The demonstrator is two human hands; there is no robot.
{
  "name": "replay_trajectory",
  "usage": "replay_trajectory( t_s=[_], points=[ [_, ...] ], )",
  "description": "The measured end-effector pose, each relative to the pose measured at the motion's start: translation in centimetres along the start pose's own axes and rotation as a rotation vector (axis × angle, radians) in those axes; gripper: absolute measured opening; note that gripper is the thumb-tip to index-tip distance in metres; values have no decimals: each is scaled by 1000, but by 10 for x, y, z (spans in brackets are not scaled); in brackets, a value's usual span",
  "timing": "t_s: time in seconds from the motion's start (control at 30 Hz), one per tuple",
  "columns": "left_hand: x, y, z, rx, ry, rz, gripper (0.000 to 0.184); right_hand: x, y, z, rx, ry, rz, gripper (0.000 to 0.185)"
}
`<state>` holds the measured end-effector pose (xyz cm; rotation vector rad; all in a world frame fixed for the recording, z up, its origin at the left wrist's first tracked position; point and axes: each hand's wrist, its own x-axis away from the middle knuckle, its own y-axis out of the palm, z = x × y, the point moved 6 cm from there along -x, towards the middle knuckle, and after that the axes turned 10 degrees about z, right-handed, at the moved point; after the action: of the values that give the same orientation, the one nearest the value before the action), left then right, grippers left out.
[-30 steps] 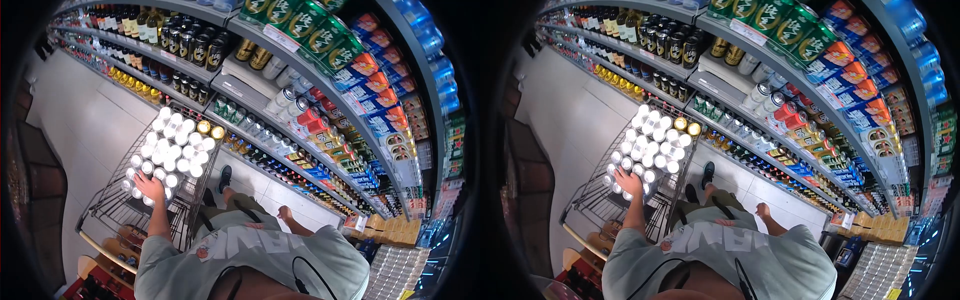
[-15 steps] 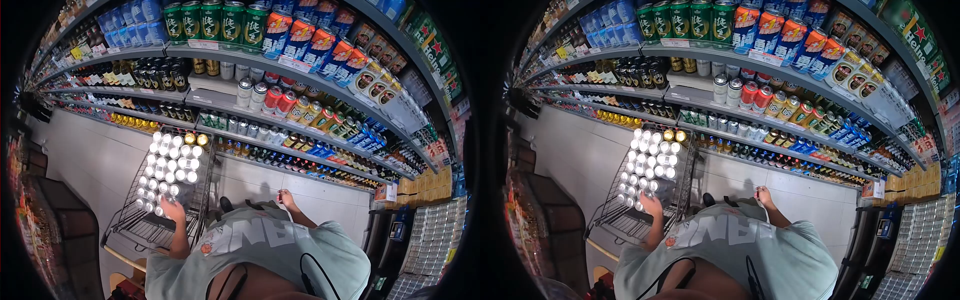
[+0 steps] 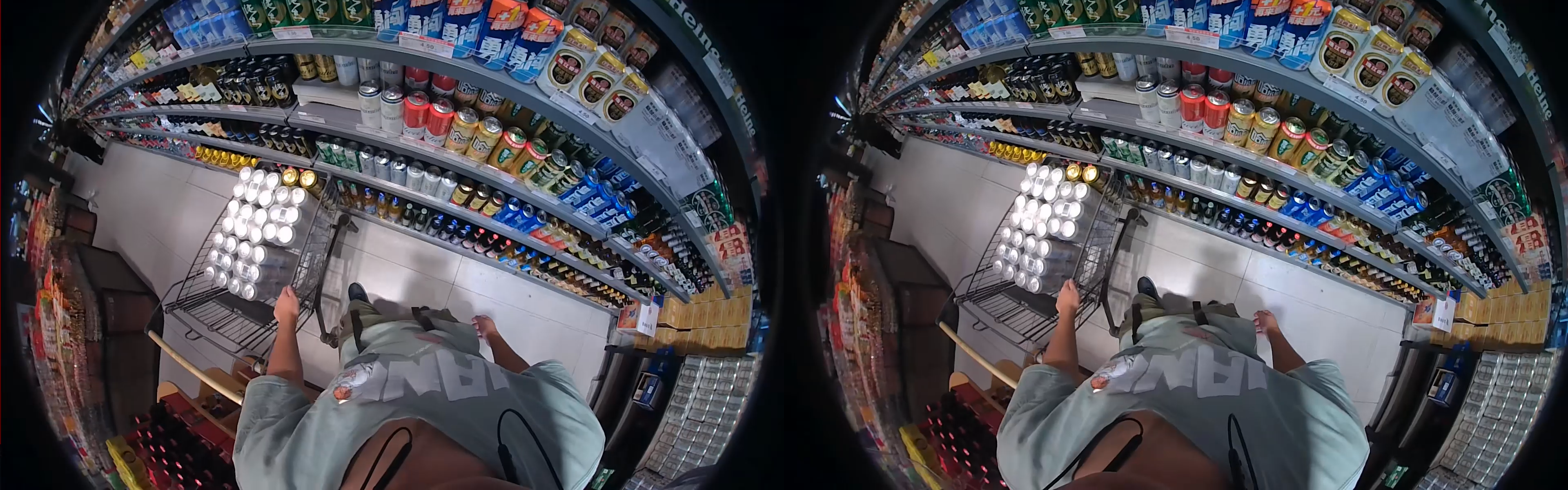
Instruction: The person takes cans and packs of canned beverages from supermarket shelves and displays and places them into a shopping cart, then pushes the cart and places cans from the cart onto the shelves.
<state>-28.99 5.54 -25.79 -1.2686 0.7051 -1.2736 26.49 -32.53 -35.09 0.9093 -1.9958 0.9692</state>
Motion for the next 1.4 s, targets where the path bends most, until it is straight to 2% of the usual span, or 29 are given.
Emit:
replay_trajectory(
  t_s=[0.07, 0.1, 0.27, 0.4, 0.47, 0.53, 0.57, 0.63, 0.67, 0.7, 0.8, 0.83, 0.9, 1.0, 1.03, 1.1, 1.2, 1.4],
  points=[
    [8, -1, -2, 56, -23, 71, 49, -9, -26, 36, -8, 79, 52, 32],
    [21, -17, 9, 94, -100, 39, 47, -14, -34, 52, -15, 91, 44, 32],
    [7, 5, -8, 144, -32, 93, 46, -20, -53, 98, -156, 173, 30, 32],
    [-31, 57, -35, 347, -6, 51, 39, -32, -56, 110, -246, 142, 28, 36],
    [-23, 37, -14, 364, 3, 54, 34, -18, -59, 89, -220, 93, 112, 35],
    [-33, 53, -33, 332, -42, 52, 37, -77, -45, 107, -18, -359, 101, 32],
    [-22, 39, -20, 225, -46, 73, 37, -105, -39, 120, 71, -579, 132, 31],
    [-6, 28, -6, 80, -65, 58, 39, -92, -37, 95, 295, -683, 186, 30],
    [-4, 24, -5, 65, -58, 58, 39, -83, -32, 84, 538, -783, 232, 30],
    [-1, 23, -1, 59, -68, 60, 39, -86, -33, 81, 526, -811, 237, 32],
    [5, 21, 0, 62, -78, 50, 40, -119, -23, 110, 560, -763, 219, 34],
    [8, 22, 0, 59, -86, 63, 40, -108, -24, 100, 554, -764, 221, 34],
    [12, 23, 3, 63, -104, 80, 39, -88, -40, 93, 41, -449, 217, 34],
    [28, 7, 25, -22, -119, 112, 39, -64, -44, 71, -67, -394, 256, 34],
    [35, 3, 29, -37, -126, 124, 39, -77, -40, 77, -67, -399, 255, 34],
    [40, -2, 30, -44, -131, 140, 39, -104, -24, 85, 485, -762, 286, 35],
    [49, -1, 33, -41, -150, 156, 38, -114, -11, 76, 551, -790, 190, 38],
    [59, 3, 39, -54, -169, 152, 39, -132, -19, 81, 474, -798, 254, 36]
  ],
)
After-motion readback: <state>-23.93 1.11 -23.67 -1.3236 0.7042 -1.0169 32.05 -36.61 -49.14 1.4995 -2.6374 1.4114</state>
